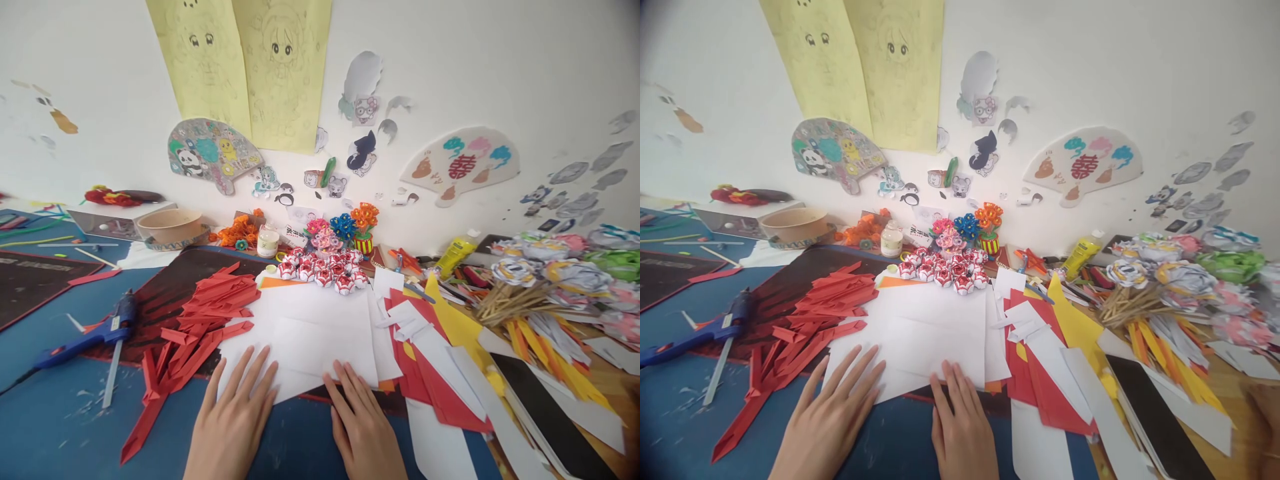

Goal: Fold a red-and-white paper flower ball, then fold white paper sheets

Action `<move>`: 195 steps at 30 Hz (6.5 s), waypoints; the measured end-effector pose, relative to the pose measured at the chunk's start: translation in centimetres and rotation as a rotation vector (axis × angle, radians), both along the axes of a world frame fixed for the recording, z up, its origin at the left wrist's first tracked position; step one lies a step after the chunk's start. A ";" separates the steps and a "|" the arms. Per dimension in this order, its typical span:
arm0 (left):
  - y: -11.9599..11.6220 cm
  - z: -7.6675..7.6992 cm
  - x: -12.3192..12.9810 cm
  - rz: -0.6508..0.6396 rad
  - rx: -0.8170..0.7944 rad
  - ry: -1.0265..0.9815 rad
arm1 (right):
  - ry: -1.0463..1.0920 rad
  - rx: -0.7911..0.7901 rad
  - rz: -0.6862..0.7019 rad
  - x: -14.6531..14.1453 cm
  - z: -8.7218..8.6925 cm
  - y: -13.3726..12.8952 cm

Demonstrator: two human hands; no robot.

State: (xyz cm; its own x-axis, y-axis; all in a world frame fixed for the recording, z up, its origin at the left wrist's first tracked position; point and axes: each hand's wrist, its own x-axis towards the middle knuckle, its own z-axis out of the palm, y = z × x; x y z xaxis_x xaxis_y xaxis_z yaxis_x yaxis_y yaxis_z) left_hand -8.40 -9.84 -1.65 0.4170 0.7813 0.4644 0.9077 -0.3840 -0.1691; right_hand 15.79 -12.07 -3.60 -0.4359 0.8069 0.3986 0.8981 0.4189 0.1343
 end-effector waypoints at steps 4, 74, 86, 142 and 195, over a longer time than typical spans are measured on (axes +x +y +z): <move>0.2 -0.6 -0.2 0.021 -0.016 -0.029 | 0.012 -0.033 -0.007 0.0 0.0 0.1; 0.6 0.0 6.9 -0.243 -0.065 -0.199 | -0.044 0.110 -0.233 4.9 0.2 -1.8; 0.8 -1.1 6.5 -0.284 -0.104 -0.048 | 0.089 0.194 -0.321 4.4 0.2 -2.2; 9.8 5.9 -2.9 0.045 -1.054 -0.323 | 0.435 -0.329 -0.006 0.9 1.1 -0.1; 10.1 1.4 2.4 -0.030 -0.516 -0.383 | 0.641 -1.679 -0.066 0.0 5.3 13.3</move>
